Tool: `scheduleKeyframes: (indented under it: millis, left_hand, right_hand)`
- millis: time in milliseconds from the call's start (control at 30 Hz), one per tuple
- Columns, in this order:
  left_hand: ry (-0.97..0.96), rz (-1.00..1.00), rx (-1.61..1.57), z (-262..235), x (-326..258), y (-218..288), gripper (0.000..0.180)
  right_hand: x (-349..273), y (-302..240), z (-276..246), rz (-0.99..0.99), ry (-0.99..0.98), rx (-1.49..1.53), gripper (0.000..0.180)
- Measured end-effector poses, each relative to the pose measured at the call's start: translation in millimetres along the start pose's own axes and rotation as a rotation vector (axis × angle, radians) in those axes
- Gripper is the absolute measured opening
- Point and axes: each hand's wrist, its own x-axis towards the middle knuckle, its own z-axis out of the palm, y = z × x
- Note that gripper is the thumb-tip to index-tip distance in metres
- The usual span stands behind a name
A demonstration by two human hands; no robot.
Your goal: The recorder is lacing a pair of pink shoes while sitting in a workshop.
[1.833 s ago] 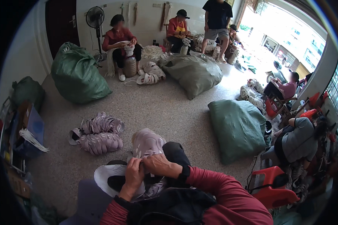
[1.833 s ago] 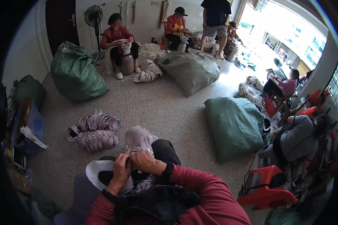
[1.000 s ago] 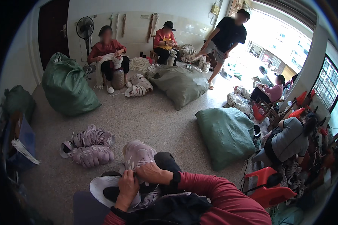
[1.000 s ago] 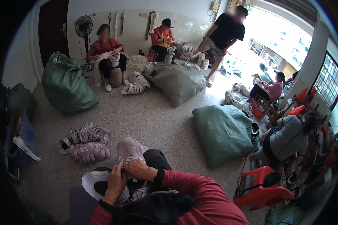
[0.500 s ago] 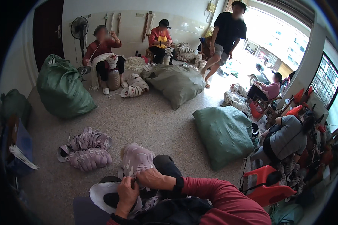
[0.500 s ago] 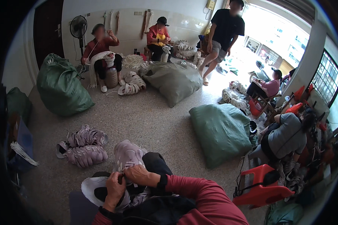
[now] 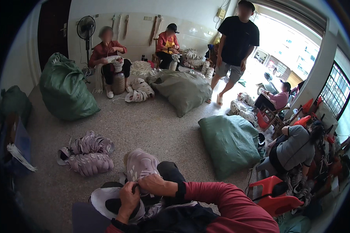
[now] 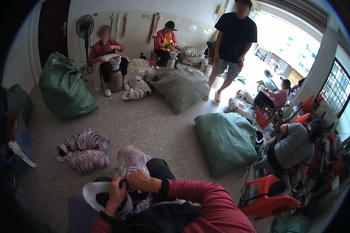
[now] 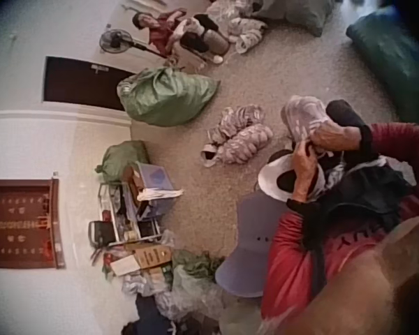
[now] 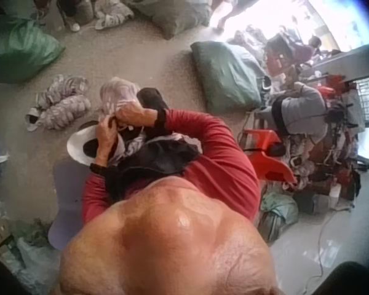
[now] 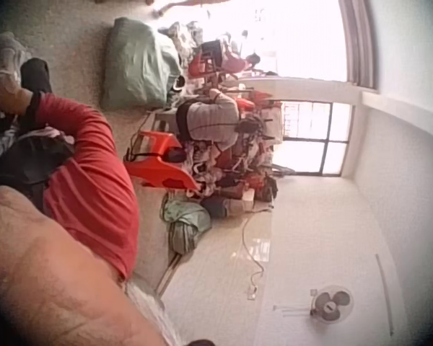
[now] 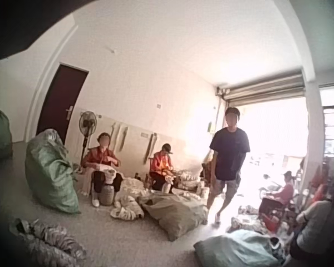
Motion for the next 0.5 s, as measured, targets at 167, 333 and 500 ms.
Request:
scheduleKeyframes:
  millis: [167, 333, 500]
  left_hand:
    - [0.011, 0.042, 0.035, 0, -3, -6, 0.008]
    - [0.040, 0.088, 0.127, 3, -2, -1, 0.009]
    - [0.006, 0.076, 0.113, 3, -1, 8, 0.010]
  right_hand:
    - [-14, -1, -39, -0.116, -0.220, 0.073, 0.015]
    - [-54, 22, -38, 0.018, -0.186, 0.522, 0.026]
    - [-25, -1, -35, 0.412, 0.007, 1.625, 0.033]
